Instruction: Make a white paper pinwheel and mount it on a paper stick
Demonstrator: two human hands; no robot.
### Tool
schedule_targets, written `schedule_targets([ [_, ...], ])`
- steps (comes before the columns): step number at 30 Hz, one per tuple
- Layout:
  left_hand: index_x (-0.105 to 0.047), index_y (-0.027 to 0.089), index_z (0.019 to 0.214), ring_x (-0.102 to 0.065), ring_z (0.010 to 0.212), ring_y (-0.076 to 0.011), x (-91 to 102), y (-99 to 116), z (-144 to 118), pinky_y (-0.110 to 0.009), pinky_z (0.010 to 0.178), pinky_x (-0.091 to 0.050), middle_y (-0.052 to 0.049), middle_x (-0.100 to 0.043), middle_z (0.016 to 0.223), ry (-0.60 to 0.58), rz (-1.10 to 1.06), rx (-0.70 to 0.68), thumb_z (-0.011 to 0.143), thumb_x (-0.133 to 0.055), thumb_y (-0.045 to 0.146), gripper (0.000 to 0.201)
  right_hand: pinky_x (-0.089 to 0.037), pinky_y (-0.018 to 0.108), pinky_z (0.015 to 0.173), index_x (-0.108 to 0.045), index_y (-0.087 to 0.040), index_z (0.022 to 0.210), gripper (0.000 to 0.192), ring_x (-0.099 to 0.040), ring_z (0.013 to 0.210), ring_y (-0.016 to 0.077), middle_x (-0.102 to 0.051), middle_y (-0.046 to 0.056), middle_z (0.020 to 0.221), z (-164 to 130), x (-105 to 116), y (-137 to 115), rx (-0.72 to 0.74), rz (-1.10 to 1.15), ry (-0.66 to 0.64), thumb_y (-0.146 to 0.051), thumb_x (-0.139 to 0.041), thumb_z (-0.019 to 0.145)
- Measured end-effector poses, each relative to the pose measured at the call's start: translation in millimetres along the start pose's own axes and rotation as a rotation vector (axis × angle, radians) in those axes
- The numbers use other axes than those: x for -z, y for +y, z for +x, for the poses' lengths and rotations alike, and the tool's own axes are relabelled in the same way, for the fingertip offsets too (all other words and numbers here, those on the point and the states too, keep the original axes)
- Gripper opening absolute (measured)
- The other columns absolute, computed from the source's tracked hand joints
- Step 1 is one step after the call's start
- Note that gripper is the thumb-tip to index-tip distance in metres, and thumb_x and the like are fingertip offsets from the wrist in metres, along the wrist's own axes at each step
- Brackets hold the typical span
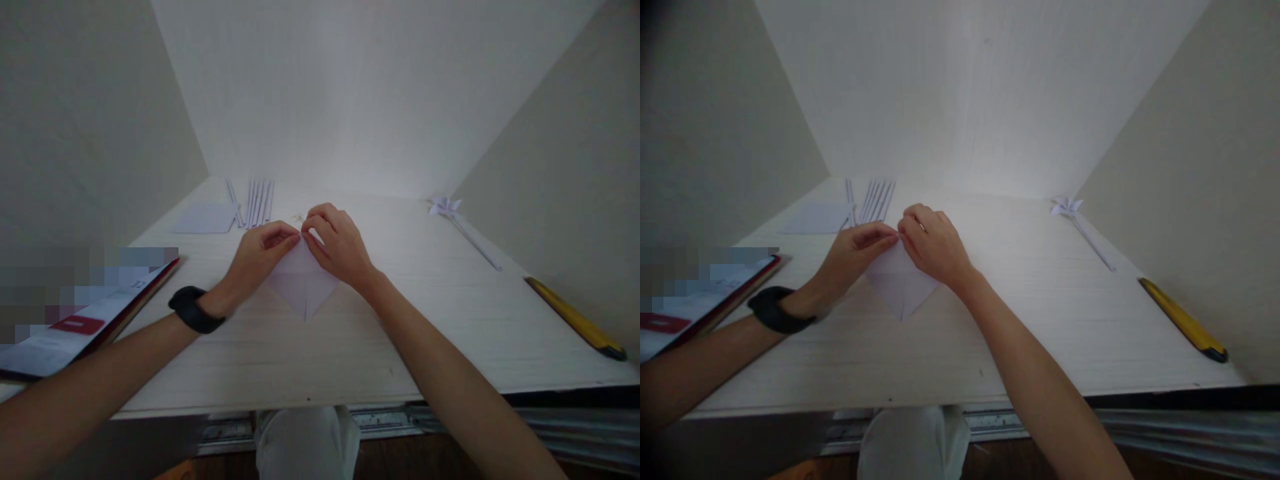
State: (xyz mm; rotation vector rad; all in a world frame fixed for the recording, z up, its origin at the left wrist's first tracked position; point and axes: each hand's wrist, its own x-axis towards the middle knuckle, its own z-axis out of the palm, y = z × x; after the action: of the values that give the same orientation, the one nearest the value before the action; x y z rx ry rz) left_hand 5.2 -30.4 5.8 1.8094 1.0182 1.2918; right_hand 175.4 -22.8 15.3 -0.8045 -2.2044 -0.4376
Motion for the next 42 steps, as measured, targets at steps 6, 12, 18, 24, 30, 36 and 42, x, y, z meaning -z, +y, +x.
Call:
schedule_targets([
  [6,-0.065,0.017,0.076,-0.059,0.070,-0.0146,-0.9,-2.7,-0.6,-0.025,0.064,-0.046,-0.002,-0.067,0.075,0.006,-0.028,0.024,0.076,-0.062,0.032,0.015,-0.040,0.032,0.077,-0.056,-0.017,0.094,0.016,-0.052,0.092,0.0190,-0.057,0.010,0.098,-2.3,0.9,0.4,0.007,0.066,0.031,-0.019,-0.040,0.092],
  [12,-0.067,0.017,0.081,-0.061,0.074,-0.0158,-0.1,-1.8,-1.6,-0.026,0.066,-0.048,-0.004,-0.069,0.081,0.022,0.008,-0.007,0.079,-0.060,0.035,0.019,-0.041,0.033,0.077,-0.057,-0.017,0.095,0.016,-0.053,0.090,0.0191,-0.058,0.010,0.098,-2.2,2.5,-2.5,0.020,0.086,0.024,-0.022,-0.042,0.091],
  [18,-0.066,0.018,0.080,-0.061,0.075,-0.0152,-1.6,-0.4,-2.3,-0.027,0.071,-0.049,-0.003,-0.069,0.081,0.000,-0.021,-0.050,0.080,-0.061,0.036,0.019,-0.042,0.032,0.074,-0.057,-0.017,0.093,0.015,-0.054,0.088,0.0187,-0.059,0.009,0.095,-1.1,3.8,-3.4,0.024,0.055,0.032,-0.021,-0.043,0.091],
  [24,-0.066,0.017,0.081,-0.061,0.076,-0.0150,-4.2,-2.4,-2.4,-0.026,0.069,-0.048,-0.004,-0.068,0.081,-0.002,-0.145,0.015,0.079,-0.063,0.036,0.019,-0.042,0.032,0.073,-0.057,-0.018,0.089,0.013,-0.054,0.085,0.0181,-0.060,0.008,0.092,-0.8,3.5,-3.2,0.012,0.046,0.065,-0.021,-0.045,0.091],
  [30,-0.065,0.016,0.080,-0.059,0.076,-0.0139,-4.4,-1.4,-3.0,-0.026,0.071,-0.046,-0.003,-0.066,0.080,0.006,-0.168,0.000,0.079,-0.063,0.034,0.018,-0.043,0.031,0.071,-0.058,-0.017,0.088,0.012,-0.054,0.083,0.0173,-0.061,0.008,0.090,-0.6,3.8,-2.8,0.033,0.053,0.113,-0.021,-0.047,0.091],
  [36,-0.065,0.015,0.081,-0.059,0.077,-0.0137,-5.7,-2.0,-3.5,-0.026,0.072,-0.046,-0.004,-0.066,0.081,-0.012,-0.207,-0.040,0.081,-0.062,0.035,0.020,-0.043,0.032,0.071,-0.058,-0.019,0.090,0.011,-0.055,0.084,0.0181,-0.061,0.007,0.091,-1.5,4.6,-1.3,0.064,0.046,0.127,-0.020,-0.047,0.090],
  [42,-0.064,0.016,0.080,-0.059,0.074,-0.0132,-6.3,-2.9,-3.1,-0.026,0.070,-0.046,-0.003,-0.065,0.079,0.010,-0.184,-0.060,0.080,-0.062,0.038,0.022,-0.043,0.033,0.069,-0.058,-0.020,0.092,0.009,-0.055,0.082,0.0191,-0.061,0.007,0.090,-2.3,3.9,1.1,0.108,0.036,0.136,-0.019,-0.051,0.087],
])
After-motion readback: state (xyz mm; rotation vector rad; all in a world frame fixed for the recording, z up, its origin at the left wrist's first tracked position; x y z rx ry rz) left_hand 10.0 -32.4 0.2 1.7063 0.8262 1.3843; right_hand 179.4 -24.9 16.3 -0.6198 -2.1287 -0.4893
